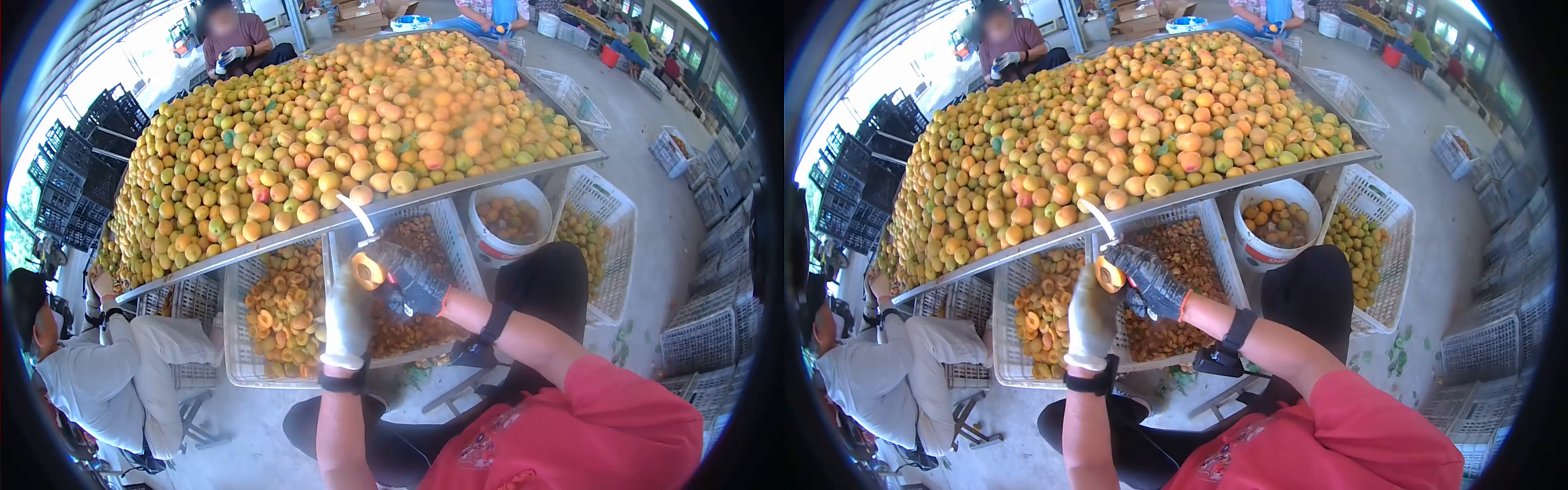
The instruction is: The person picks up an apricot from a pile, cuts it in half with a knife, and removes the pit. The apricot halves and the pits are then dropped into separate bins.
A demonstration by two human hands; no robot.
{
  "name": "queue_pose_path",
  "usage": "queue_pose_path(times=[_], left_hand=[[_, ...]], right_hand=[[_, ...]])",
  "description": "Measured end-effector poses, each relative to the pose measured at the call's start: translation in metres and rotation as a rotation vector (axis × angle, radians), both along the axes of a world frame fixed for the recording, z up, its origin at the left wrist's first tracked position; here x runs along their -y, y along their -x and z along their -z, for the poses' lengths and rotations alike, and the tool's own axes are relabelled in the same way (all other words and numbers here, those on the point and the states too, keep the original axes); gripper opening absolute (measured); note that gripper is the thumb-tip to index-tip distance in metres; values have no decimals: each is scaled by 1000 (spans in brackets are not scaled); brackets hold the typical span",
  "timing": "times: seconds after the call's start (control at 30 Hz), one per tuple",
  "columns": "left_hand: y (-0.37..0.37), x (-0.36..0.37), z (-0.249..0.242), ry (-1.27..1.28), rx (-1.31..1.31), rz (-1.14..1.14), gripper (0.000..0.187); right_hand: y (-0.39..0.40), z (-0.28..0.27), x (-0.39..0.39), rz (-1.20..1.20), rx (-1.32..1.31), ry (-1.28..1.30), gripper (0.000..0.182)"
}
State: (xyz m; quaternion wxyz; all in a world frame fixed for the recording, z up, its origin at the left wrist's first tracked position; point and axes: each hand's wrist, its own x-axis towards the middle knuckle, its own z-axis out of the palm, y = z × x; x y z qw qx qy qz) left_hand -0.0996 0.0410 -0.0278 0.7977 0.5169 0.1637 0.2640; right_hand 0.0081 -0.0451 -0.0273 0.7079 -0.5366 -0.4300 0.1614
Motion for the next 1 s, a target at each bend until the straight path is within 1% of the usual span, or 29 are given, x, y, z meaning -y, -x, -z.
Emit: queue_pose_path(times=[0.03,0.07,0.1,0.13,0.17,0.2,0.23,0.27,0.3,0.33,0.37,0.4,0.47,0.5,0.53,0.57,0.6,0.63,0.67,0.7,0.73,0.8,0.83,0.87,0.9,0.93,0.97,1.0], left_hand=[[-3,15,-13,-49,-64,-52,37],[-3,27,-32,-100,-127,-104,33],[-6,28,-29,-100,-130,-192,25],[-7,27,-28,-100,-128,-192,25],[-7,24,-29,-91,-120,-202,25],[-7,21,-29,-83,-112,-212,24],[-8,15,-29,-99,-84,-219,34],[-9,14,-31,-29,-40,-223,30],[-6,14,-33,94,-35,-143,31],[-4,15,-33,218,-29,-61,32],[-8,12,-20,381,-12,24,35],[-9,17,-21,388,-19,35,35],[-13,25,-28,541,134,112,28],[-16,27,-26,441,155,122,33],[-18,28,-27,443,152,128,33],[-20,29,-29,543,168,144,40],[-21,30,-30,644,184,158,47],[-23,31,-30,649,96,114,57],[-24,32,-30,651,95,113,57],[-25,33,-30,642,60,83,56],[-25,34,-29,632,24,52,55],[-26,35,-27,595,15,59,53],[-26,35,-24,557,6,67,52],[-25,34,-18,559,4,68,52],[-24,34,-14,458,13,72,43],[-23,34,-11,357,21,75,35],[-22,35,-10,359,19,74,35],[-20,39,-22,393,87,70,33]], right_hand=[[6,-7,-3,-110,-617,44,19],[7,-9,-4,-110,-613,42,19],[8,-9,-4,-72,-631,53,18],[8,-9,-4,-34,-652,63,18],[5,-9,-1,89,-438,206,17],[-1,-12,3,90,-438,206,17],[-9,-21,6,98,-437,156,17],[-15,-29,10,107,-440,108,16],[-18,-53,16,25,-634,46,16],[-22,-62,16,-108,-723,-95,16],[-24,-65,14,-147,-814,-186,15],[-24,-67,11,-185,-900,-280,15],[-24,-74,6,-160,-899,-280,18],[-22,-77,5,-133,-905,-267,19],[-20,-79,3,-108,-911,-255,19],[-18,-81,1,-50,-936,-270,19],[-18,-79,2,-46,-939,-269,19],[-18,-77,3,-62,-886,-246,24],[-18,-75,3,-79,-832,-223,28],[-18,-73,4,-70,-785,-210,25],[-16,-71,2,-68,-787,-208,25],[-11,-68,-5,78,-786,-203,19],[-12,-64,-10,80,-786,-204,19],[-13,-57,-16,79,-884,-208,18],[-14,-55,-18,76,-983,-212,16],[-15,-53,-18,78,-984,-210,16],[-15,-52,-17,10,-946,-266,19],[-15,-52,-14,-58,-908,-319,21]])
